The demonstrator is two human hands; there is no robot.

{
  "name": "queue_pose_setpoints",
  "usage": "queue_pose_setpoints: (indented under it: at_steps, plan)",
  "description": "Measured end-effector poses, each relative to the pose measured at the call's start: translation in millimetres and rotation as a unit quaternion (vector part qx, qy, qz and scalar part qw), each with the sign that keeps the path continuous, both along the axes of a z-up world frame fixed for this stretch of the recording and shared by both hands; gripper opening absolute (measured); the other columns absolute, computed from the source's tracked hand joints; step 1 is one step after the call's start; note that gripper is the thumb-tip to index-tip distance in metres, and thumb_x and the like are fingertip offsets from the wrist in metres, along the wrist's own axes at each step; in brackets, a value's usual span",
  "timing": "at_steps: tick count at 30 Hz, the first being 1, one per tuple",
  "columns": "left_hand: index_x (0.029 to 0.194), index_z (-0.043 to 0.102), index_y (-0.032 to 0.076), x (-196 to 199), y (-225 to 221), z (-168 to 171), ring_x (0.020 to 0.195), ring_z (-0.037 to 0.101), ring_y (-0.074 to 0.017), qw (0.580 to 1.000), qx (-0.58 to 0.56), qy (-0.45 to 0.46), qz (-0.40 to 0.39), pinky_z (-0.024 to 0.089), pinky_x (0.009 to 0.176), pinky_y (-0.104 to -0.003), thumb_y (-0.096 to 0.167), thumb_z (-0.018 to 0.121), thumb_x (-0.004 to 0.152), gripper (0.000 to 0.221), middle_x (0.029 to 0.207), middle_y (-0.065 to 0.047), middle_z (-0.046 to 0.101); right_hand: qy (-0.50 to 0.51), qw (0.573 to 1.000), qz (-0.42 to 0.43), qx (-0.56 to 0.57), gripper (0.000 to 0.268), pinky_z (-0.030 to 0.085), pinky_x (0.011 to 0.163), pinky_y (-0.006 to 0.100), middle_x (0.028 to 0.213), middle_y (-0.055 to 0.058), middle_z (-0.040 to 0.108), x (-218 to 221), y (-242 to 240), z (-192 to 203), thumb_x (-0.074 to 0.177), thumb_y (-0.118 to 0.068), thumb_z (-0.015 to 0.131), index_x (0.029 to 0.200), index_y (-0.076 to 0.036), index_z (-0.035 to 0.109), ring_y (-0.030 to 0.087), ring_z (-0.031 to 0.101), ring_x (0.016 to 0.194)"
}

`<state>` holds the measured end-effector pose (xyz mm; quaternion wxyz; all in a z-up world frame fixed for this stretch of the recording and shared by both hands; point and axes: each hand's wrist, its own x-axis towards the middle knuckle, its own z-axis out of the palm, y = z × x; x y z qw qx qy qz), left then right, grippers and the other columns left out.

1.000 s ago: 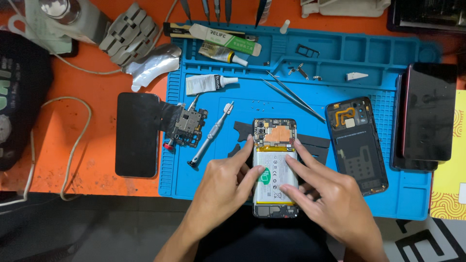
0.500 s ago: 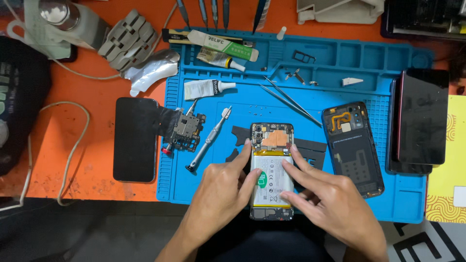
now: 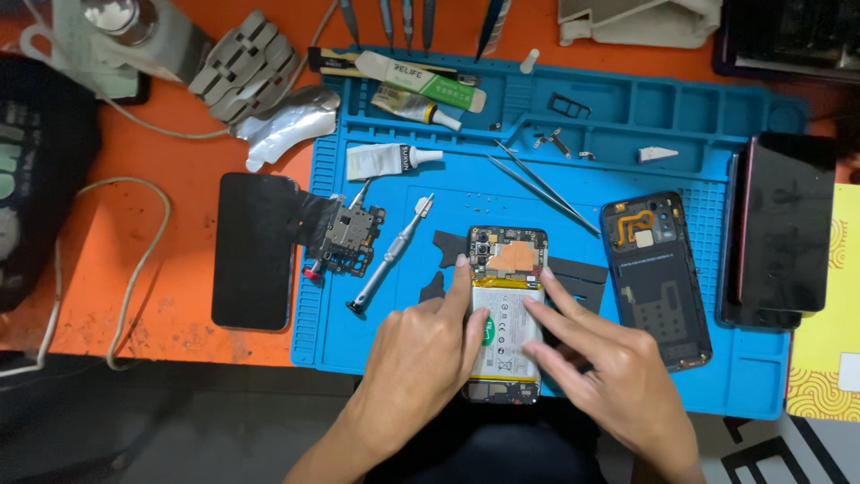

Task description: The person uses a screwdriver to remove screws from a disassembled smartphone motherboard. They then use tweezers to lift and disconnect a ribbon cable from the logic board. The person continues to unscrew and remove components from the phone's internal chassis.

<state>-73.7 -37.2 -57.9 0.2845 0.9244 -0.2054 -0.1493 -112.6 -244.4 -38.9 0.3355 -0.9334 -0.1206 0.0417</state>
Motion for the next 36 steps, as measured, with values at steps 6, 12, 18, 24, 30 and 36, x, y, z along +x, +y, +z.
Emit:
queue_pose_setpoints:
  at_steps: [6,12,18,24,30,36]
  plan:
    - [0.122,0.065,0.008,3.4,26.8,15.5,0.05,0.057,-0.0201,0.986,-0.032,-0.155,0.055,0.042,0.04,-0.038,0.024,0.067,0.095,0.032,0.068,-0.006,0.064,-0.037,0.997,-0.062,0.025,0.03,0.067,0.068,0.029,0.132,0.016,0.065,2.4,9.8,1.6,0.086,-0.012,0.069,0.114,0.0,0.069,0.019,0.074,0.097]
    - [0.132,0.06,0.0,19.9,76.3,22.7,0.098,0.064,-0.0346,0.915,0.144,-0.277,0.257,0.054,0.069,-0.042,0.027,0.08,0.092,0.053,0.115,-0.017,0.061,-0.048,0.996,-0.066,0.028,0.028,0.066,0.066,0.029,0.129,0.019,0.066,2.9,10.8,-0.3,0.085,-0.011,0.07,0.111,0.002,0.069,0.019,0.073,0.091]
    - [0.146,0.048,0.001,32.8,81.8,7.3,0.091,0.051,-0.0316,0.938,0.11,-0.237,0.228,0.05,0.068,-0.041,0.027,0.088,0.082,0.08,0.108,-0.014,0.058,-0.044,0.996,-0.07,0.033,0.026,0.066,0.063,0.028,0.126,0.019,0.068,5.8,10.7,1.5,0.088,-0.012,0.067,0.11,0.001,0.068,0.019,0.073,0.093]
    - [0.127,0.063,-0.002,41.6,79.3,9.5,0.079,0.052,-0.029,0.951,0.009,-0.196,0.239,0.044,0.067,-0.045,0.02,0.075,0.092,0.043,0.086,-0.009,0.056,-0.039,0.996,-0.075,0.043,0.025,0.065,0.062,0.027,0.125,0.016,0.069,5.4,8.2,-0.6,0.087,-0.013,0.067,0.109,0.0,0.069,0.018,0.072,0.092]
    - [0.111,0.067,0.005,47.2,75.8,6.6,0.089,0.06,-0.0294,0.94,0.077,-0.192,0.27,0.05,0.061,-0.041,0.027,0.071,0.097,0.026,0.101,-0.013,0.058,-0.041,0.994,-0.082,0.062,0.026,0.064,0.062,0.023,0.122,0.016,0.069,8.2,9.9,4.6,0.086,-0.011,0.069,0.11,-0.001,0.07,0.015,0.072,0.084]
    - [0.097,0.069,0.007,49.3,75.5,6.3,0.083,0.054,-0.0273,0.946,0.047,-0.209,0.244,0.046,0.057,-0.04,0.018,0.073,0.096,0.012,0.096,-0.009,0.058,-0.024,0.995,-0.081,0.056,0.028,0.065,0.064,0.024,0.123,0.016,0.069,8.8,6.9,3.6,0.086,-0.012,0.068,0.113,-0.002,0.069,0.016,0.073,0.089]
